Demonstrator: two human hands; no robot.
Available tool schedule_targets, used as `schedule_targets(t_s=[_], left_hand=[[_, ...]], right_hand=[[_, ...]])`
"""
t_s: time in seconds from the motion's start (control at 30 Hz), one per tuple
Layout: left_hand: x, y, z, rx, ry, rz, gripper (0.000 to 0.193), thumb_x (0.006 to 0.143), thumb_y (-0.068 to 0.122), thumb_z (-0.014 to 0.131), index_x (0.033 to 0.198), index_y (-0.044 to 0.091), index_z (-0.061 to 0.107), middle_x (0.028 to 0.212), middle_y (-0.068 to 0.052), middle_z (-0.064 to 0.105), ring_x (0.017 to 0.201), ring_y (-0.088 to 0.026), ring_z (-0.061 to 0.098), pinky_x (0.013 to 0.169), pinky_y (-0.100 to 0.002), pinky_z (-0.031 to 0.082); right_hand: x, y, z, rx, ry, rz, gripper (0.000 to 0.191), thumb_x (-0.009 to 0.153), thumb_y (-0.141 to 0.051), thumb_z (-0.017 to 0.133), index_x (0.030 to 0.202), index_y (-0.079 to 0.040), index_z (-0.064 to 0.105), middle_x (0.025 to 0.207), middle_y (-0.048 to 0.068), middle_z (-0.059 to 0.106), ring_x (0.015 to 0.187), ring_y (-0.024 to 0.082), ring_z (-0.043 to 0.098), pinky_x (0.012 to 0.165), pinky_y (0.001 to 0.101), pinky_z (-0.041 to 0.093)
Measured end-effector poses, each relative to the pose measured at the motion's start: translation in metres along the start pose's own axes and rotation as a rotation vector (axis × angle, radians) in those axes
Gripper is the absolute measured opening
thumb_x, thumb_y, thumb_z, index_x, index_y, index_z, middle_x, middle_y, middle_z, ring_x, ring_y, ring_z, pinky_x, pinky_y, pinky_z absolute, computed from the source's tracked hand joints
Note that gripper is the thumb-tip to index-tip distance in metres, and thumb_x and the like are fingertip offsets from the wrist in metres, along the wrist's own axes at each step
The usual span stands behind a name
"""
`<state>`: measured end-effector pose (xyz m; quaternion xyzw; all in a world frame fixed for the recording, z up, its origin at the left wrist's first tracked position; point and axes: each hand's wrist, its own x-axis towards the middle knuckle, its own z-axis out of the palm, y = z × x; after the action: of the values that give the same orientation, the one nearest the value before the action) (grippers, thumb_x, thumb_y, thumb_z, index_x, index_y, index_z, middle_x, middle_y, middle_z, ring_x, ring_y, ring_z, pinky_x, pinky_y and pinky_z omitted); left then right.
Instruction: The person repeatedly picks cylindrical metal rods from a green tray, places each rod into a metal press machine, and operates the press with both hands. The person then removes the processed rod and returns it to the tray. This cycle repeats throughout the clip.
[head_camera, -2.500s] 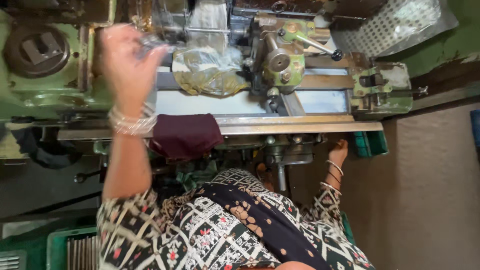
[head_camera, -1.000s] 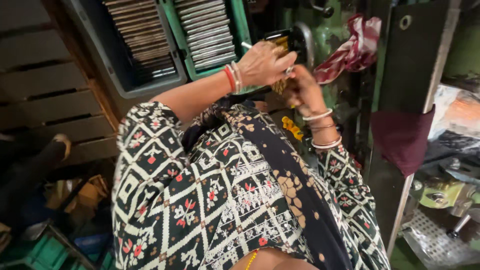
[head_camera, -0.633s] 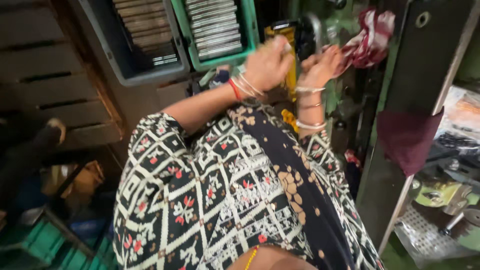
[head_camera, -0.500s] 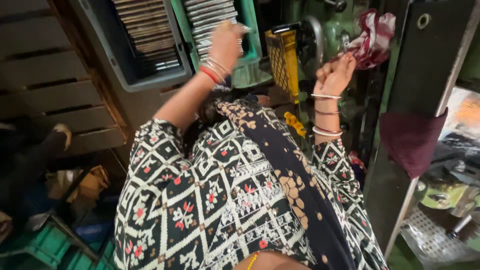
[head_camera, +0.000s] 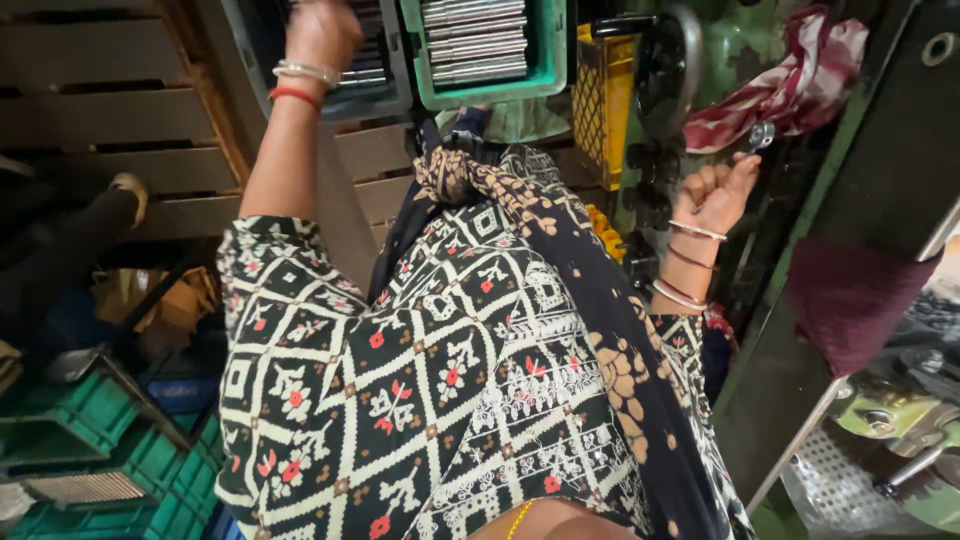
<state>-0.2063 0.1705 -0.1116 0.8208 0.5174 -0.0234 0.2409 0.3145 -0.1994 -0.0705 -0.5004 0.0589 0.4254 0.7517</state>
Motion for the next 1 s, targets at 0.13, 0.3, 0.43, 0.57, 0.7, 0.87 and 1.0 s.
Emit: schedule_targets(t_s=[0.13, 0.3, 0.43, 0.57, 0.7, 0.87, 1.0], left_hand=[[-0.016, 0.0, 0.02, 0.327, -0.442, 0.199, 0.026, 0.095, 0.013, 0.054, 0.104, 0.003, 0.076, 0.107, -0.024, 0.071, 0.094, -0.039, 0.071, 0.07, -0.053, 0.059], [-0.005, 0.012, 0.019, 0.491, -0.568, 0.398, 0.031, 0.101, 0.018, 0.051, 0.123, 0.011, 0.072, 0.128, -0.016, 0.067, 0.118, -0.038, 0.063, 0.088, -0.053, 0.055], [-0.004, 0.016, 0.021, 0.558, -0.69, 0.457, 0.034, 0.103, 0.02, 0.05, 0.13, 0.019, 0.071, 0.143, -0.011, 0.06, 0.128, -0.036, 0.058, 0.096, -0.055, 0.052], [0.001, 0.016, 0.035, 0.707, -0.683, 0.515, 0.038, 0.097, 0.023, 0.056, 0.131, 0.014, 0.07, 0.147, -0.005, 0.057, 0.136, -0.028, 0.052, 0.101, -0.05, 0.047], [-0.001, -0.006, 0.03, 0.725, -0.719, 0.542, 0.036, 0.099, 0.022, 0.055, 0.13, 0.013, 0.071, 0.147, -0.008, 0.059, 0.134, -0.029, 0.055, 0.101, -0.048, 0.048], [-0.023, -0.034, 0.011, 0.699, -0.727, 0.534, 0.034, 0.099, 0.02, 0.055, 0.127, 0.014, 0.073, 0.148, -0.008, 0.059, 0.132, -0.03, 0.058, 0.1, -0.046, 0.05], [-0.016, -0.01, 0.009, 0.71, -0.749, 0.563, 0.032, 0.103, 0.021, 0.052, 0.127, 0.02, 0.073, 0.144, -0.007, 0.062, 0.132, -0.03, 0.06, 0.1, -0.045, 0.052]], right_hand=[[-0.005, 0.001, 0.011, -0.071, -0.044, 0.0, 0.027, 0.107, -0.038, 0.064, 0.11, -0.012, 0.057, 0.067, -0.006, 0.025, 0.054, 0.006, 0.021, 0.047, 0.0239, 0.016], [-0.01, -0.006, 0.039, -0.17, -0.042, -0.038, 0.027, 0.108, -0.037, 0.065, 0.112, -0.012, 0.056, 0.067, -0.006, 0.027, 0.053, 0.006, 0.022, 0.047, 0.0245, 0.016], [-0.017, -0.012, 0.045, -0.243, 0.011, -0.036, 0.027, 0.108, -0.037, 0.065, 0.113, -0.012, 0.056, 0.068, -0.005, 0.028, 0.054, 0.006, 0.022, 0.047, 0.0245, 0.017], [-0.026, -0.01, 0.035, -0.251, 0.078, -0.037, 0.031, 0.107, -0.039, 0.064, 0.112, -0.01, 0.055, 0.07, -0.005, 0.03, 0.055, 0.007, 0.023, 0.047, 0.0246, 0.018], [-0.028, -0.009, 0.018, -0.243, 0.115, -0.054, 0.031, 0.108, -0.039, 0.064, 0.114, -0.009, 0.054, 0.069, -0.005, 0.028, 0.055, 0.007, 0.023, 0.048, 0.0251, 0.018], [-0.022, -0.007, 0.001, -0.243, 0.091, -0.073, 0.027, 0.105, -0.037, 0.063, 0.115, -0.012, 0.056, 0.065, -0.004, 0.027, 0.049, 0.007, 0.023, 0.044, 0.0251, 0.018], [-0.015, 0.002, 0.003, -0.216, 0.14, -0.057, 0.026, 0.109, -0.035, 0.062, 0.114, -0.01, 0.056, 0.068, -0.005, 0.027, 0.053, 0.007, 0.023, 0.045, 0.0251, 0.018]])
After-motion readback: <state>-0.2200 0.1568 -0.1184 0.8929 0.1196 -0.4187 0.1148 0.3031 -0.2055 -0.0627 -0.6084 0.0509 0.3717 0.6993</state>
